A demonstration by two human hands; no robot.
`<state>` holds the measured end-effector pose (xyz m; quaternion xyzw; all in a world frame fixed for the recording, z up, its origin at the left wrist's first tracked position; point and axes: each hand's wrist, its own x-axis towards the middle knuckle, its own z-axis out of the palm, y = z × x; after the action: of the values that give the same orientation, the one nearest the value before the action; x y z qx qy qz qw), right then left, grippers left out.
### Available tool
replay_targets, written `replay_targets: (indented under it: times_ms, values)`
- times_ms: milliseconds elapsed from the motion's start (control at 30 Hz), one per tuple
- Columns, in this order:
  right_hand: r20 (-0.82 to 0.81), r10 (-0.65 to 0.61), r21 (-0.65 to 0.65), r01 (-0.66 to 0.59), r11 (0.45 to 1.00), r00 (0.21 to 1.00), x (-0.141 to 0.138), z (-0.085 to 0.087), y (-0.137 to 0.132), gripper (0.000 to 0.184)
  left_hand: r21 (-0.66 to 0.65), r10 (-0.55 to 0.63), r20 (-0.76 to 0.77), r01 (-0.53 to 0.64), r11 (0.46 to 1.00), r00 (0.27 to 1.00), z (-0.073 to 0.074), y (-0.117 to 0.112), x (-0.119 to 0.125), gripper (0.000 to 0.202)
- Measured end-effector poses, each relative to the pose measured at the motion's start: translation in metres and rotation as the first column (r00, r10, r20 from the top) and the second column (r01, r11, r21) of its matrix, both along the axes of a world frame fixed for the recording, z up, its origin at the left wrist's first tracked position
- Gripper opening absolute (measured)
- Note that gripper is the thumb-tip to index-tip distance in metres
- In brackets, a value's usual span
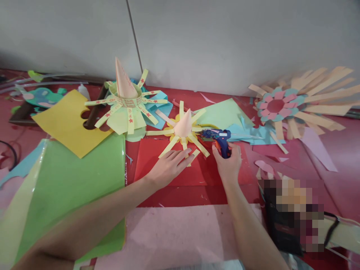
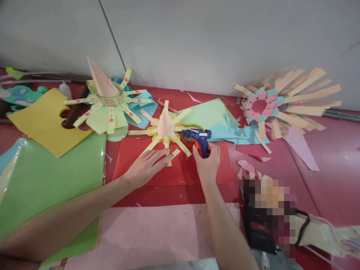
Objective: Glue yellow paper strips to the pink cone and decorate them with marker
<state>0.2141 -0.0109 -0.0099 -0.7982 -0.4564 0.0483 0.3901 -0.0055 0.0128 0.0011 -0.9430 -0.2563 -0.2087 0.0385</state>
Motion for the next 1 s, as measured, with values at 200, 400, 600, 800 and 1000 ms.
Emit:
replay_targets:
  times_ms: [200,400,600,800,1000]
  values:
    - [-0.003,-0.008,-0.003,0.008,1.0,1.0,-0.001,0.003,0.0,0.04,0.028,0.022,0.002,-0.022,0.999,1.0,0.005,0.0,0.001,0.028]
    - [0.007,0.007,0.012,-0.007,1.0,1.0,0.0,-0.001,0.001,0.039,0.023,0.02,-0.004,-0.019,1.0,1.0,0.001,0.0,0.0,0.028]
    - [0.016,0.014,0.014,-0.014,1.0,1.0,0.0,0.0,0.0,0.038,-0.022,0.078,-0.03,-0.079,0.997,0.996,-0.008,0.0,0.003,0.027]
    - [0.01,0.024,0.024,-0.025,0.999,1.0,-0.001,0.002,0.0,0.035,-0.139,0.164,-0.001,-0.162,0.977,0.986,-0.004,0.0,0.007,0.037]
    - [0.035,0.04,0.039,-0.041,0.998,0.999,0.001,-0.002,0.0,0.036,-0.187,0.168,-0.044,-0.173,0.967,0.985,-0.007,0.001,0.006,0.044]
